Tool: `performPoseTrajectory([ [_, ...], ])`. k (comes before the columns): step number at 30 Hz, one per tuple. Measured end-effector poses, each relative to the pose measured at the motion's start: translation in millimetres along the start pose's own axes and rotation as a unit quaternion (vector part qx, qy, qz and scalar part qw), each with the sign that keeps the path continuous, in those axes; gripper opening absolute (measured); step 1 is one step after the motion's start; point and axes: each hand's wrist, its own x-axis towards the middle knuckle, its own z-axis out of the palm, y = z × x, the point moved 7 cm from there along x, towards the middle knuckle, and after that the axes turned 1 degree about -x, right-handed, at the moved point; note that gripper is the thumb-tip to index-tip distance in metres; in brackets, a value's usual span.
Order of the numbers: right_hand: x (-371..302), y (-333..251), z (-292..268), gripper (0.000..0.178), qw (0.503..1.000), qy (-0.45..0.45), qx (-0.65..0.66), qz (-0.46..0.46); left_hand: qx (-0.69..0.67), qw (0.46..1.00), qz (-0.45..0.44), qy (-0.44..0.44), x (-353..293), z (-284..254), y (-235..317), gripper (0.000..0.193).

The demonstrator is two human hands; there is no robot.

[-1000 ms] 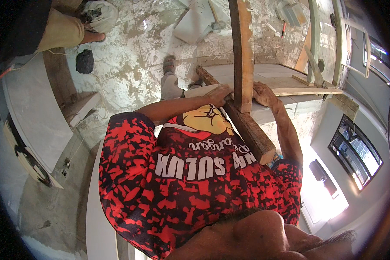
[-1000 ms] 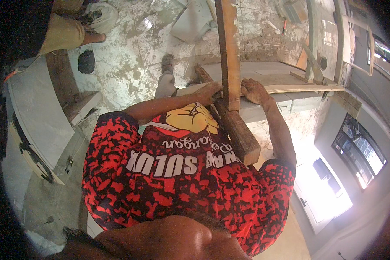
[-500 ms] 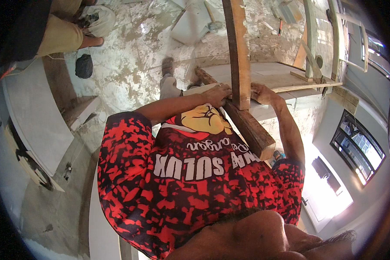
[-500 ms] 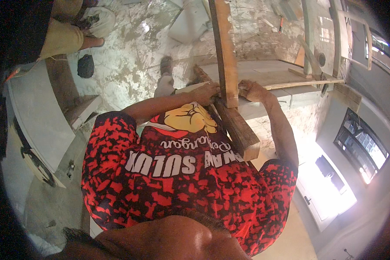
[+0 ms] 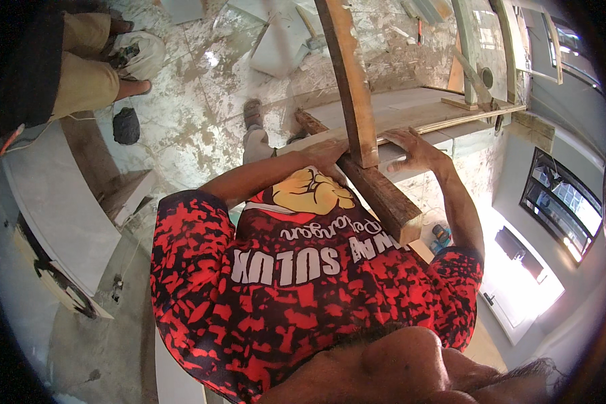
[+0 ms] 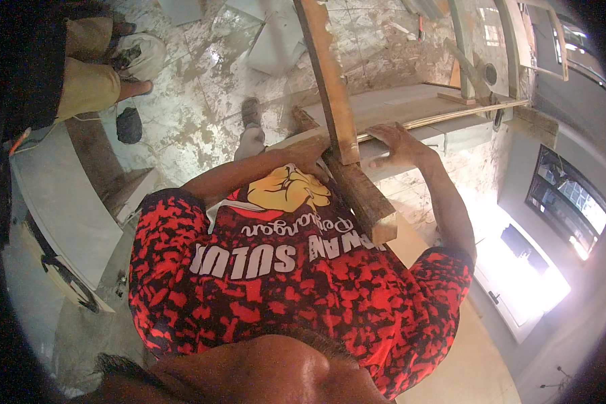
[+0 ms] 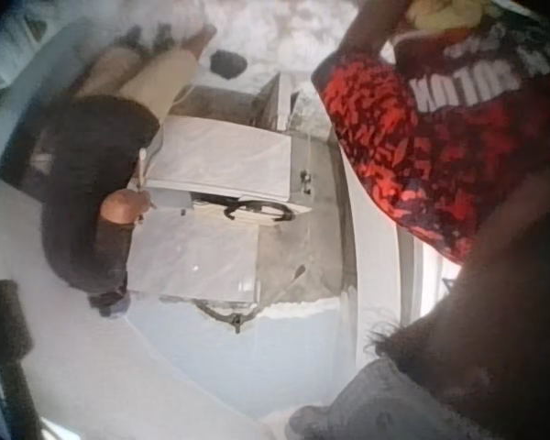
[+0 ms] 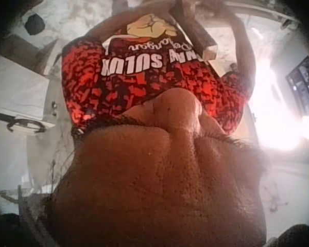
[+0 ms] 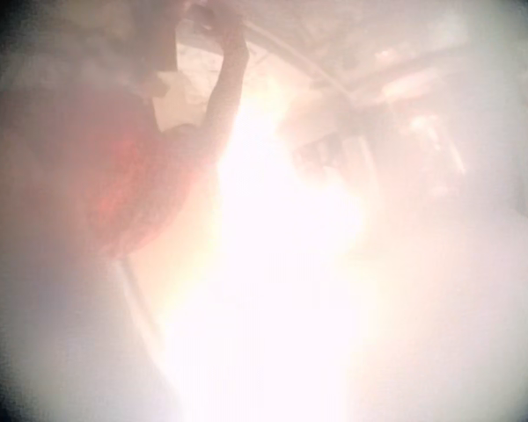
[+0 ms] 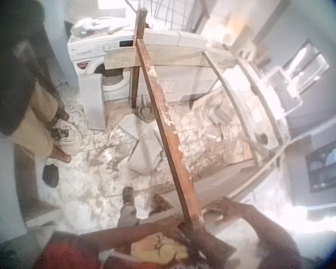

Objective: The person uses a hand saw to cut through a piece of lumber while holding it against a wooden frame.

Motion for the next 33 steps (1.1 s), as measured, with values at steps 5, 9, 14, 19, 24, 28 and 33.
performPoseTrajectory([
  [5,-10,-16,5,0.117,0.989,-0.006,-0.151,0.0,0.04,0.999,-0.012,0.027,13,19,-31,0.086],
  [9,-6,-15,6,0.117,0.988,0.007,-0.152,-0.017,0.055,0.997,-0.013,0.048,10,20,-39,0.077],
  [14,-5,-11,7,0.115,0.99,0.057,-0.111,-0.061,0.084,0.995,-0.056,0.014,6,12,-27,0.07],
  [19,-7,-9,7,0.113,0.993,0.069,-0.081,-0.052,0.073,0.996,-0.025,0.052,9,22,-43,0.064],
  [24,-6,-1,6,0.113,0.993,0.084,-0.063,-0.054,0.083,0.994,-0.062,0.036,18,27,-44,0.063],
  [28,-7,-4,4,0.113,0.993,0.059,-0.084,-0.066,0.071,0.994,-0.06,0.058,12,16,-29,0.067],
  [33,3,0,-1,0.1,0.987,0.085,-0.071,-0.112,0.041,0.984,-0.128,0.116,-6,11,-12,0.077],
])
